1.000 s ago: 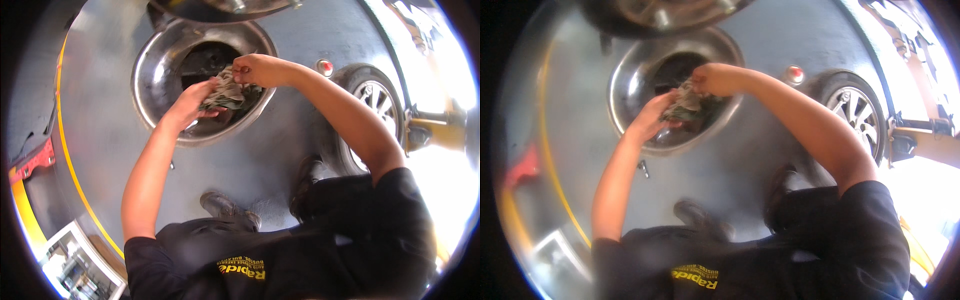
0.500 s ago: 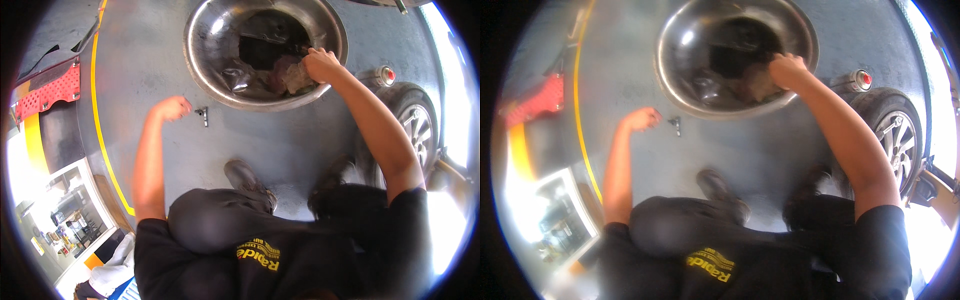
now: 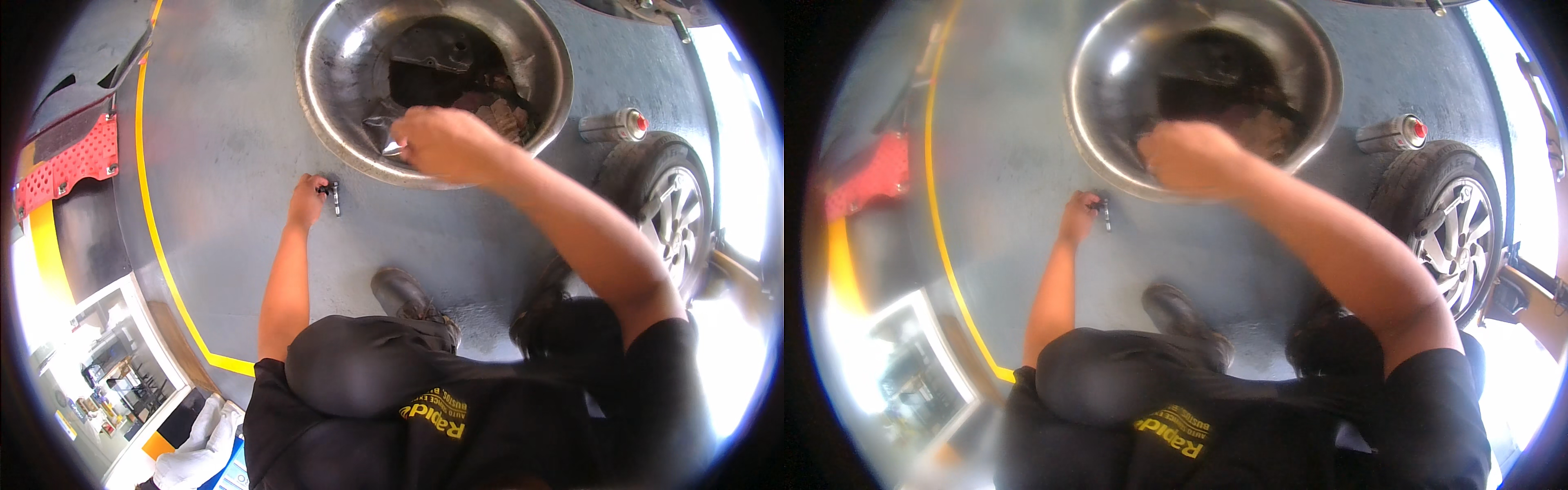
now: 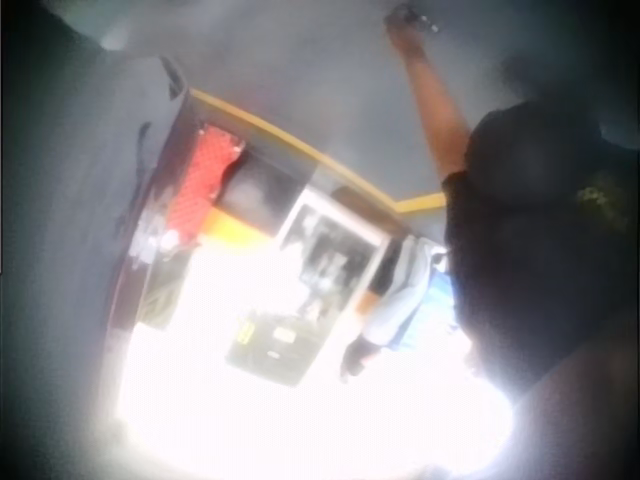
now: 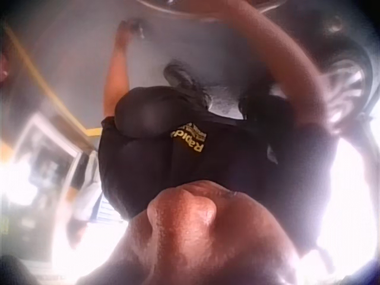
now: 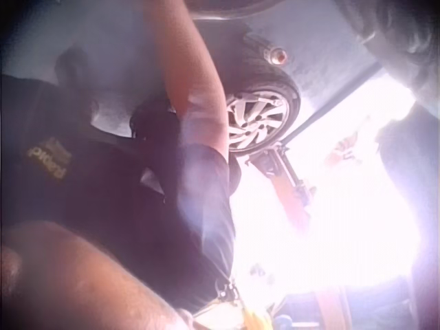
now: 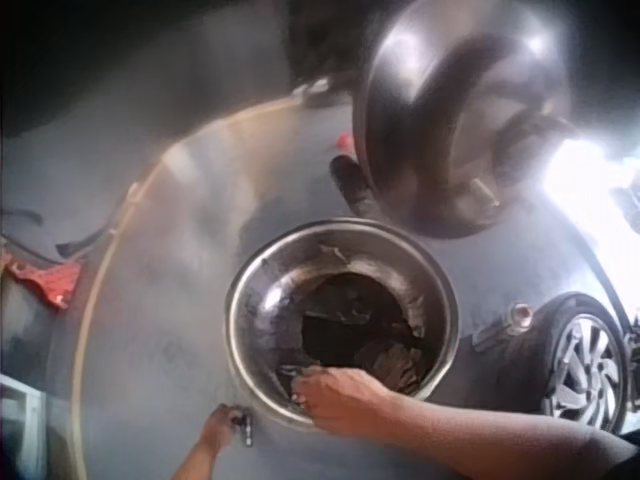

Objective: The person sits on the floor and cleans a car brake caliper with a spray can and cloth. They then apply lubricant to a small metal pin using a brush and install it into the caliper.

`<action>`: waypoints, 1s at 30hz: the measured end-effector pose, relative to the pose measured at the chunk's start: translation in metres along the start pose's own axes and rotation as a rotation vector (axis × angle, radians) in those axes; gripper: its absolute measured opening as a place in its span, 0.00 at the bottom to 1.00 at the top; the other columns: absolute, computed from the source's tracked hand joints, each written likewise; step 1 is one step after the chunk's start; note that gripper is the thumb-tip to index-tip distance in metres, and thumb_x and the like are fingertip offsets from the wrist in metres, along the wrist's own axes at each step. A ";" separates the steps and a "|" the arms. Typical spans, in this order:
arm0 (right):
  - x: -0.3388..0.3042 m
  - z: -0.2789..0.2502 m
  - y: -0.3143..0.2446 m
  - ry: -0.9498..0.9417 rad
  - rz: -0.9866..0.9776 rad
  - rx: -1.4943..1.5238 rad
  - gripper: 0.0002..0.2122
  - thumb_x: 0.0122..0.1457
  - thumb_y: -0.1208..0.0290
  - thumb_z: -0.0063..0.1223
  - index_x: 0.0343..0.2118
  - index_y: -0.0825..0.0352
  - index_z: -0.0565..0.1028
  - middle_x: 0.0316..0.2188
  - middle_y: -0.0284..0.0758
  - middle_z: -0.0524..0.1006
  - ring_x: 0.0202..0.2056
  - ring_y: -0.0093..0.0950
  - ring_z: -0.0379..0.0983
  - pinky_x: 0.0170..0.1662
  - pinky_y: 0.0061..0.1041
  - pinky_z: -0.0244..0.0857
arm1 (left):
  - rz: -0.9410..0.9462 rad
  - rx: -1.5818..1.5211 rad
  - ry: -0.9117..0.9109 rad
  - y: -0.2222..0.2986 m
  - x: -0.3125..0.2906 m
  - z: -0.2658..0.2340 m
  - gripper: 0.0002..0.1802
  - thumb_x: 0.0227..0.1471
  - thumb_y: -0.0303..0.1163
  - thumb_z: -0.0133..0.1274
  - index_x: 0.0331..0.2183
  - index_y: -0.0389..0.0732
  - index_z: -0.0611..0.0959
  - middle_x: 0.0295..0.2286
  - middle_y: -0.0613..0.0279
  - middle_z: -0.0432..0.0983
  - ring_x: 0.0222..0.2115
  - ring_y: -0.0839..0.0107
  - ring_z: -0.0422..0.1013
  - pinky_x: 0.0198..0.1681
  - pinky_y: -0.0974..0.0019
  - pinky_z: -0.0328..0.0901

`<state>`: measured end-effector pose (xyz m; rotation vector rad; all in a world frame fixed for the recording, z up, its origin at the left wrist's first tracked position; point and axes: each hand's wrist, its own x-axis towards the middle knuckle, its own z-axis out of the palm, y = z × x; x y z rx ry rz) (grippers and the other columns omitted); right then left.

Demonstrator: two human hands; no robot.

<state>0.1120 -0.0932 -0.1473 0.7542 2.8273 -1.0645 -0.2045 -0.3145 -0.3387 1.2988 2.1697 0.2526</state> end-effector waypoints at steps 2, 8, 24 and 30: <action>0.000 0.026 -0.022 -0.082 -0.025 0.046 0.09 0.63 0.68 0.48 0.43 0.64 0.77 0.42 0.41 0.78 0.46 0.43 0.77 0.48 0.45 0.72 | 0.002 -0.098 0.020 0.000 -0.002 0.000 0.16 0.50 0.17 0.59 0.43 0.40 0.83 0.40 0.56 0.77 0.41 0.59 0.77 0.46 0.60 0.72; -0.006 0.106 -0.057 -0.366 -0.018 0.114 0.11 0.65 0.67 0.44 0.43 0.63 0.77 0.41 0.43 0.79 0.45 0.45 0.78 0.48 0.44 0.72 | -0.220 -0.511 0.066 -0.009 -0.018 -0.017 0.15 0.53 0.19 0.59 0.44 0.35 0.82 0.40 0.57 0.80 0.40 0.67 0.78 0.45 0.62 0.73; 0.036 0.194 -0.018 -0.349 0.122 0.208 0.14 0.64 0.72 0.43 0.51 0.59 0.74 0.48 0.43 0.75 0.52 0.44 0.74 0.53 0.45 0.68 | -0.103 -1.411 -0.154 0.048 -0.067 -0.048 0.13 0.58 0.22 0.59 0.46 0.37 0.82 0.42 0.60 0.80 0.43 0.69 0.77 0.51 0.64 0.73; 0.123 0.253 -0.017 0.046 0.167 0.270 0.18 0.63 0.74 0.47 0.55 0.55 0.73 0.48 0.42 0.73 0.50 0.44 0.75 0.55 0.45 0.67 | -0.097 -1.284 -0.104 0.074 -0.070 -0.066 0.19 0.56 0.22 0.61 0.50 0.35 0.81 0.41 0.60 0.80 0.41 0.71 0.76 0.50 0.66 0.73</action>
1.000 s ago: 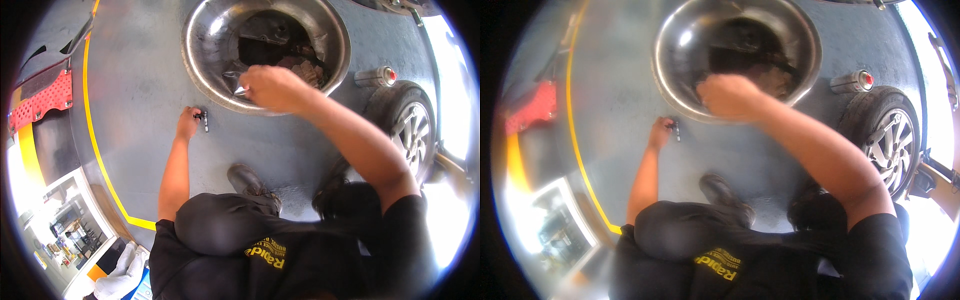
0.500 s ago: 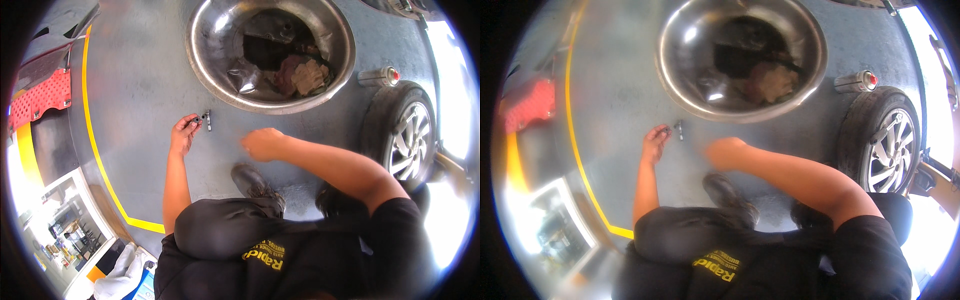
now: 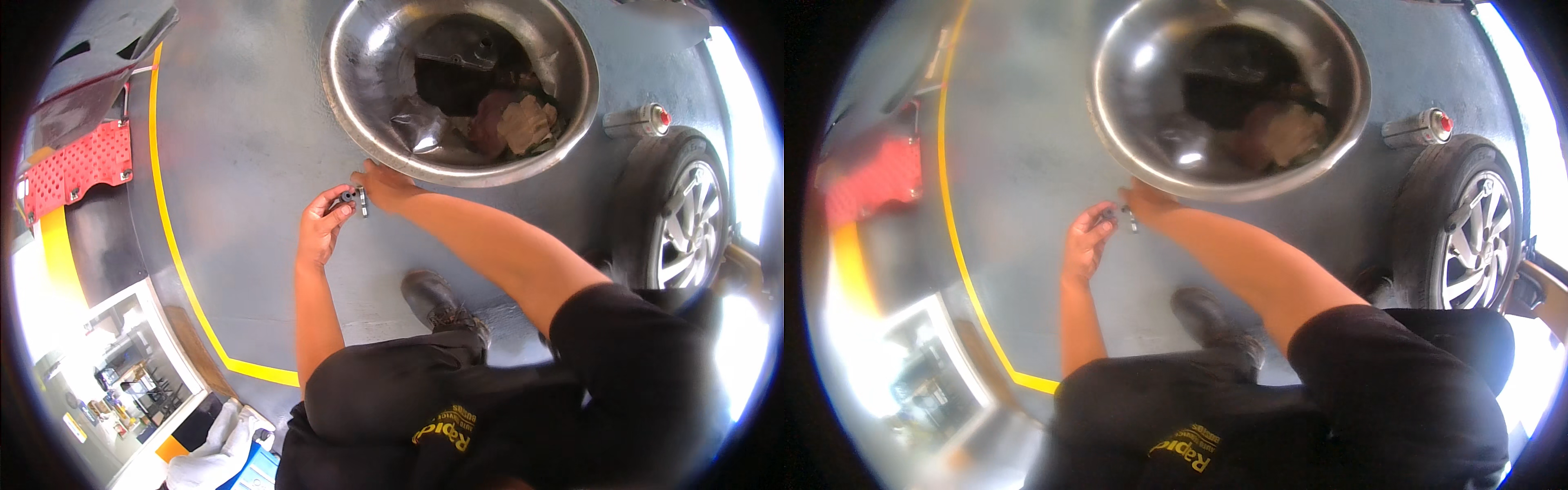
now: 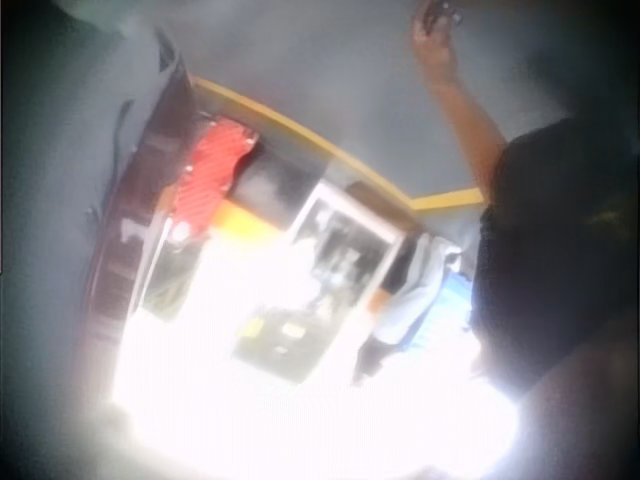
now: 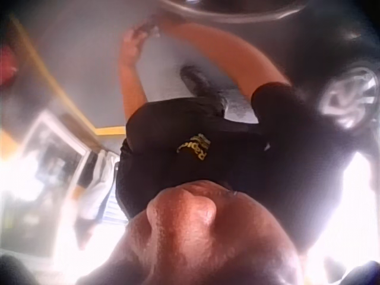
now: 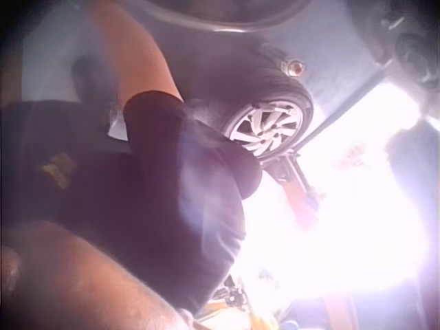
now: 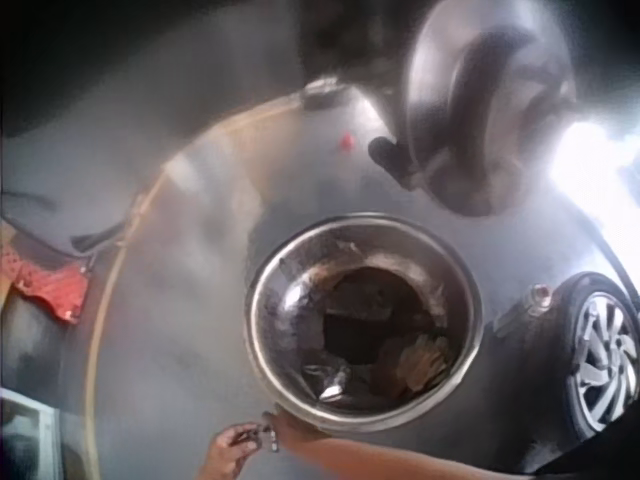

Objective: The person sits on the floor and cleans a car brake caliper with a spray can and cloth. They then apply lubricant to a small metal pin using a brush and install it into the caliper.

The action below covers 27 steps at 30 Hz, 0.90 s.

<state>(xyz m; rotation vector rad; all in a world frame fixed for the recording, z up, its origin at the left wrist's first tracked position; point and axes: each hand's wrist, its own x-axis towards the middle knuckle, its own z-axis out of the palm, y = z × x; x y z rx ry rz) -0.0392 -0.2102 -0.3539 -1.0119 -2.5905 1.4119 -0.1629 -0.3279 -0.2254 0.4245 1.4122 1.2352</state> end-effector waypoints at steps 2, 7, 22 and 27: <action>0.003 0.011 0.005 -0.025 -0.040 -0.092 0.18 0.64 0.72 0.46 0.56 0.54 0.72 0.47 0.42 0.73 0.50 0.44 0.76 0.55 0.46 0.68 | 0.017 0.065 0.104 -0.007 0.000 -0.013 0.18 0.55 0.22 0.61 0.49 0.34 0.82 0.39 0.62 0.79 0.40 0.72 0.75 0.50 0.66 0.73; -0.004 -0.014 -0.016 -0.142 -0.220 -0.526 0.17 0.66 0.68 0.44 0.57 0.50 0.72 0.47 0.42 0.73 0.48 0.43 0.77 0.52 0.45 0.70 | 0.022 0.248 0.195 -0.009 -0.013 -0.026 0.16 0.54 0.23 0.63 0.46 0.34 0.84 0.35 0.67 0.76 0.38 0.75 0.72 0.49 0.65 0.72; -0.067 -0.054 -0.010 -0.204 -0.087 -0.136 0.10 0.62 0.71 0.51 0.46 0.63 0.73 0.45 0.41 0.77 0.47 0.41 0.77 0.47 0.43 0.70 | 0.138 0.300 -0.011 0.023 -0.011 0.000 0.16 0.52 0.19 0.63 0.45 0.36 0.85 0.45 0.64 0.78 0.41 0.75 0.74 0.46 0.71 0.70; -0.127 -0.161 -0.045 -0.481 -0.081 -0.047 0.11 0.58 0.68 0.58 0.41 0.65 0.71 0.34 0.41 0.80 0.39 0.41 0.79 0.43 0.42 0.69 | 0.239 0.394 -0.085 0.053 -0.024 0.034 0.17 0.49 0.19 0.65 0.44 0.37 0.85 0.40 0.66 0.77 0.38 0.75 0.73 0.44 0.71 0.71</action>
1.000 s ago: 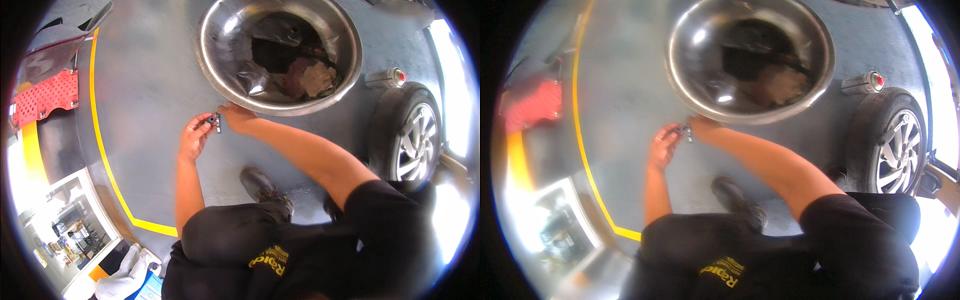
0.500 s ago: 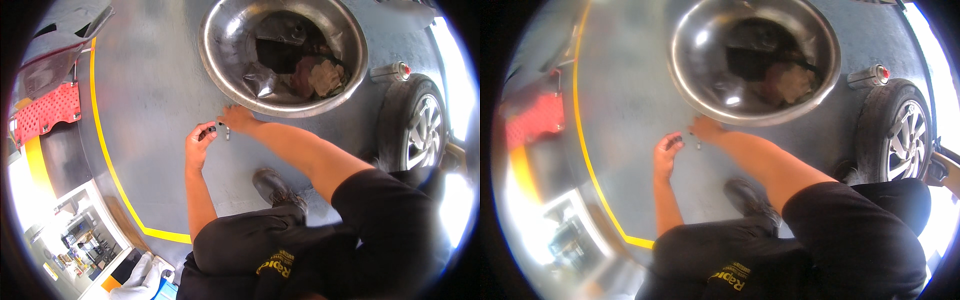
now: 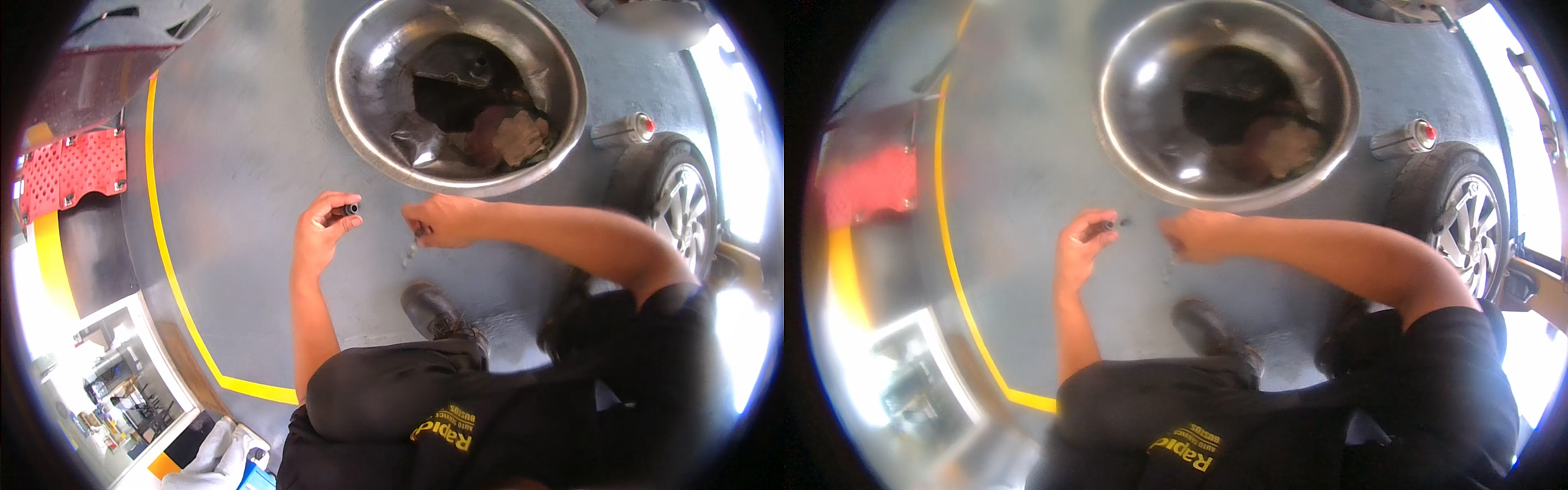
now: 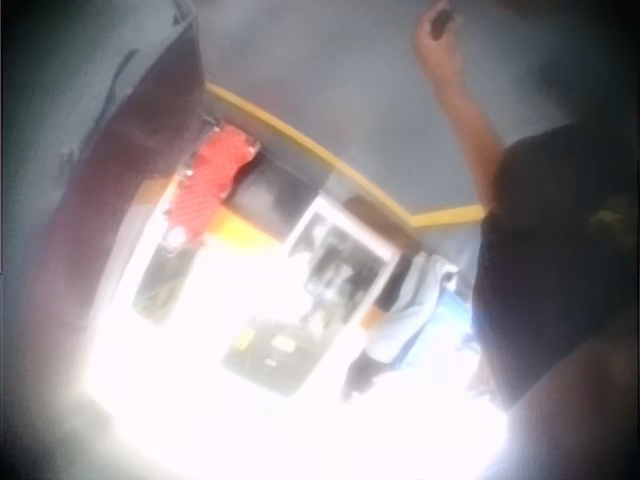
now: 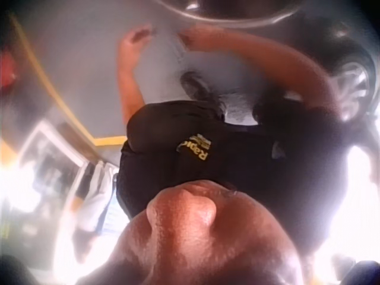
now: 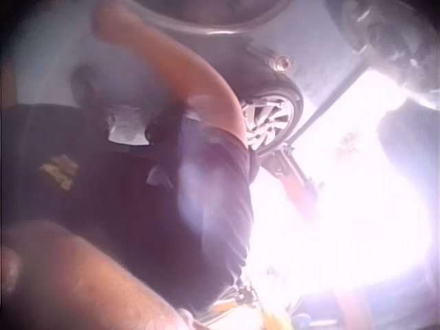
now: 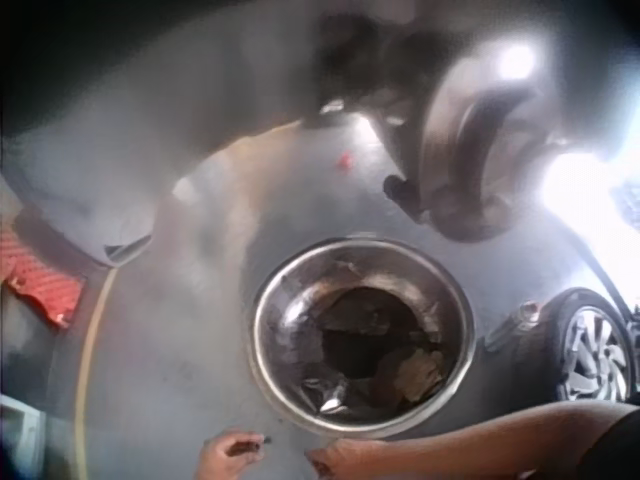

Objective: The person sits on the floor and cleans a car brake caliper with a spray can and cloth. They then apply lubricant to a small metal pin using a brush and install it into the caliper.

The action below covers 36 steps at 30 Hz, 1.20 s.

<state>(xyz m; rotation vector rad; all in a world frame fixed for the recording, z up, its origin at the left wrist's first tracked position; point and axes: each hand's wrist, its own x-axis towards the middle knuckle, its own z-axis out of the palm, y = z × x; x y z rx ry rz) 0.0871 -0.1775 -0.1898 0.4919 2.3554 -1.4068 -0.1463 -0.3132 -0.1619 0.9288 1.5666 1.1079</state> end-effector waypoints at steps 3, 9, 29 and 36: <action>-0.045 -0.037 -0.011 -0.020 -0.067 -0.003 0.12 0.58 0.68 0.60 0.40 0.66 0.71 0.32 0.40 0.80 0.37 0.40 0.79 0.41 0.41 0.70 | 0.047 0.030 -0.066 0.035 0.005 0.018 0.17 0.48 0.19 0.66 0.43 0.37 0.86 0.37 0.67 0.76 0.36 0.75 0.73 0.44 0.71 0.71; -0.121 -0.119 -0.035 0.264 -0.079 0.108 0.13 0.57 0.72 0.65 0.39 0.68 0.71 0.31 0.36 0.79 0.35 0.28 0.79 0.39 0.31 0.71 | 0.170 0.114 -0.064 0.083 0.009 0.054 0.19 0.47 0.21 0.68 0.43 0.36 0.84 0.37 0.65 0.76 0.36 0.75 0.74 0.44 0.69 0.72; -0.207 -0.164 -0.034 0.576 -0.292 0.576 0.11 0.60 0.81 0.61 0.40 0.69 0.68 0.37 0.36 0.80 0.38 0.22 0.79 0.43 0.22 0.74 | 0.504 0.002 0.036 0.159 0.024 0.145 0.17 0.48 0.19 0.67 0.42 0.30 0.82 0.38 0.56 0.78 0.38 0.70 0.75 0.44 0.67 0.72; -0.207 -0.154 -0.023 0.526 -0.209 0.972 0.12 0.64 0.69 0.61 0.40 0.69 0.70 0.35 0.39 0.81 0.34 0.25 0.80 0.38 0.25 0.74 | 0.897 0.411 0.174 0.177 0.030 0.159 0.22 0.38 0.20 0.73 0.40 0.36 0.85 0.35 0.56 0.80 0.32 0.68 0.77 0.34 0.67 0.71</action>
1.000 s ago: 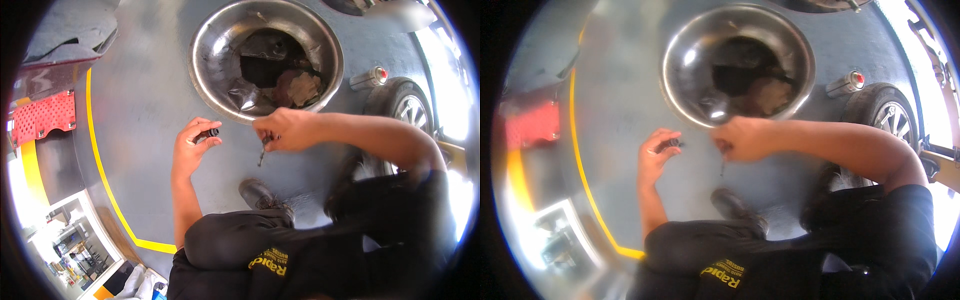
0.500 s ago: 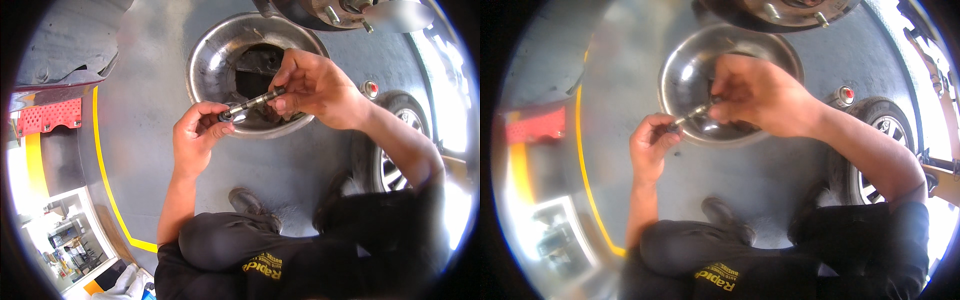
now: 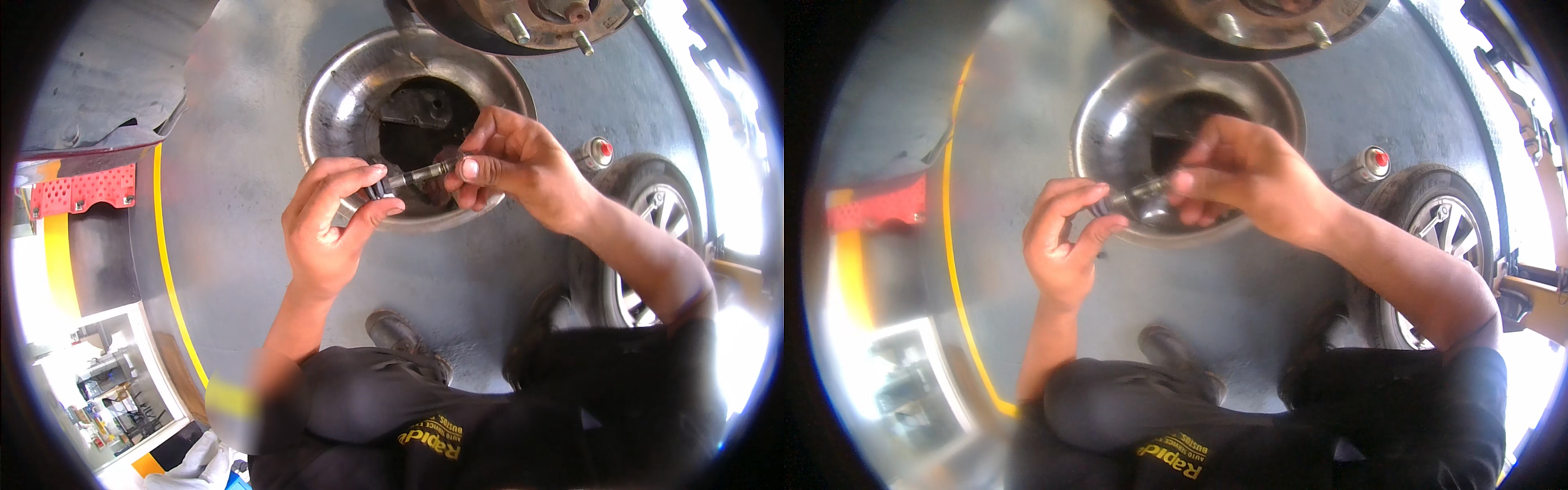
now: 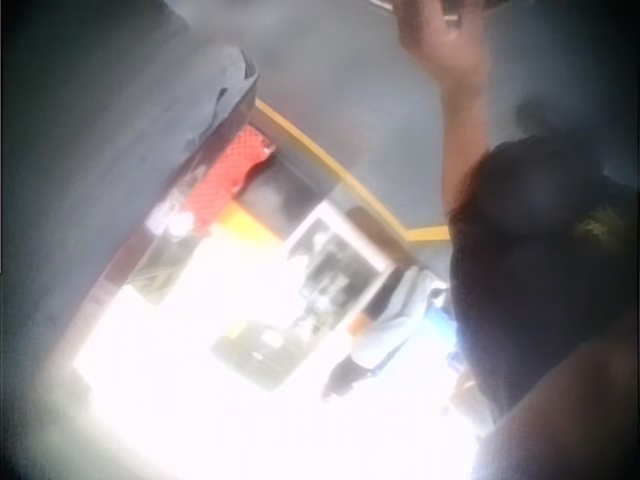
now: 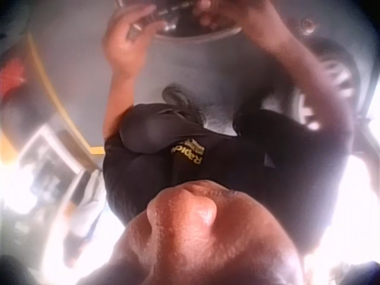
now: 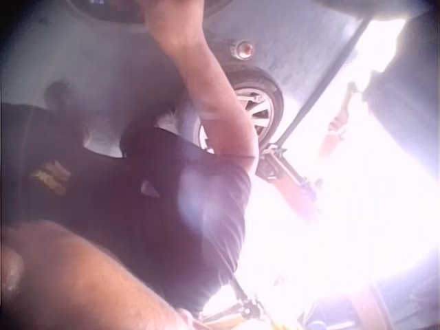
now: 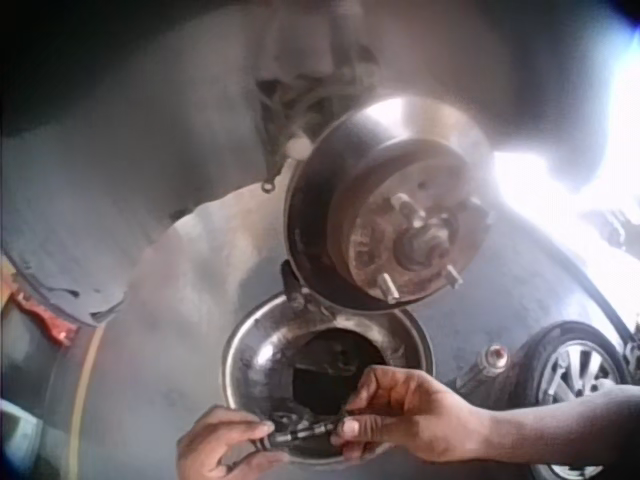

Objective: The person sits on the floor and cleans a car brake caliper with a spray can and cloth. They then apply lubricant to a small metal pin using a brush and install it into the caliper.

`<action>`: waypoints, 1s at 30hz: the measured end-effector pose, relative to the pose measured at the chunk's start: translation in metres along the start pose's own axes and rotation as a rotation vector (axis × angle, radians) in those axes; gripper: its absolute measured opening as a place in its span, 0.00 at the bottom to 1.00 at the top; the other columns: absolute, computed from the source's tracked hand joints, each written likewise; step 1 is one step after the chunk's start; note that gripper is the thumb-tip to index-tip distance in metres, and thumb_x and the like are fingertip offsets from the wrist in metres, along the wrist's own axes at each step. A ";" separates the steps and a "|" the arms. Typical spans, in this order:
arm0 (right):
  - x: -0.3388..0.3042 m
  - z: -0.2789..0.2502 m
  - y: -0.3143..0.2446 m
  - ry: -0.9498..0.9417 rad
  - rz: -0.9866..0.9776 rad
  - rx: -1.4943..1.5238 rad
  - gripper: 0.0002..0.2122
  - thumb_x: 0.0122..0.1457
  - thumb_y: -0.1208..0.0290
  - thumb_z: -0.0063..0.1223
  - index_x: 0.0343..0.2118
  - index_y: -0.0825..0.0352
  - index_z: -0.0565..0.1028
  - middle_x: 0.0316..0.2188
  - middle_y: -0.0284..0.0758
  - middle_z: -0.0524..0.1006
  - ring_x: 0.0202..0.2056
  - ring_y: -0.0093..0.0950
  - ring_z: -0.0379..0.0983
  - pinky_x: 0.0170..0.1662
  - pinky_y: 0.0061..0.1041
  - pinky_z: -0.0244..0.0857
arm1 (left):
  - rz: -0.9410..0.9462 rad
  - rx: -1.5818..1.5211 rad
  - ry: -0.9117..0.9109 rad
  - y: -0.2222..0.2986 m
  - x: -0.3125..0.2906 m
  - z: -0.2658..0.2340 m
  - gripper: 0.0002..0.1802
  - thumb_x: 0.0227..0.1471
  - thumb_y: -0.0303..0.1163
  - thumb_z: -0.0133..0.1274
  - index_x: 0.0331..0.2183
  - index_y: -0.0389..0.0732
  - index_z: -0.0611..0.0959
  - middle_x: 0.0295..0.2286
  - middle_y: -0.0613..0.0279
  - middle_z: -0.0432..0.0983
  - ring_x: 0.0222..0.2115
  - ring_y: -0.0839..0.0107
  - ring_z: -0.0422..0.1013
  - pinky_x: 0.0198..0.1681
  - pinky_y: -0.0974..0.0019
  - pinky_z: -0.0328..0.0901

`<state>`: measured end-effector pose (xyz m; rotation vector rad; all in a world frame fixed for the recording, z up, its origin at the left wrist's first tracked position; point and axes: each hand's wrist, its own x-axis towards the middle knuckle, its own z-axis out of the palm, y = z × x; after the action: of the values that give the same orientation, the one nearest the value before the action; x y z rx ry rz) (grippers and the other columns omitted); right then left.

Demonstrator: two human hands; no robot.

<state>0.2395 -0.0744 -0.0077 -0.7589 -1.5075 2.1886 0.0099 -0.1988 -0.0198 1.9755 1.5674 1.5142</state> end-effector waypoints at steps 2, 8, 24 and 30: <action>-0.001 0.003 0.006 0.029 0.053 0.067 0.11 0.65 0.67 0.59 0.40 0.68 0.69 0.34 0.39 0.81 0.32 0.25 0.79 0.36 0.24 0.74 | 0.038 0.029 0.008 0.000 0.002 0.000 0.22 0.38 0.20 0.72 0.40 0.36 0.85 0.35 0.56 0.80 0.32 0.69 0.77 0.33 0.68 0.71; 0.002 0.009 0.015 0.002 0.238 0.068 0.15 0.70 0.56 0.50 0.39 0.64 0.69 0.28 0.36 0.78 0.26 0.24 0.77 0.29 0.21 0.70 | 0.072 0.076 -0.043 0.009 0.003 -0.005 0.22 0.39 0.18 0.71 0.41 0.36 0.86 0.35 0.58 0.79 0.31 0.71 0.77 0.30 0.70 0.73; 0.016 0.015 0.040 -0.105 0.002 -0.115 0.10 0.67 0.69 0.56 0.40 0.68 0.68 0.31 0.34 0.77 0.31 0.21 0.73 0.35 0.24 0.68 | -0.155 -0.181 -0.098 -0.008 -0.013 -0.016 0.18 0.43 0.20 0.69 0.41 0.35 0.87 0.33 0.58 0.82 0.31 0.72 0.76 0.34 0.70 0.71; 0.017 0.033 0.036 0.032 -0.048 -0.168 0.10 0.64 0.77 0.59 0.40 0.69 0.67 0.33 0.34 0.76 0.32 0.21 0.75 0.36 0.25 0.71 | -0.261 -0.230 -0.115 -0.008 -0.018 -0.023 0.16 0.47 0.20 0.67 0.41 0.34 0.87 0.32 0.57 0.83 0.31 0.71 0.80 0.35 0.71 0.73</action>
<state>0.2053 -0.1018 -0.0358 -0.7978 -1.6912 2.0249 -0.0114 -0.2194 -0.0255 1.6323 1.4641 1.3820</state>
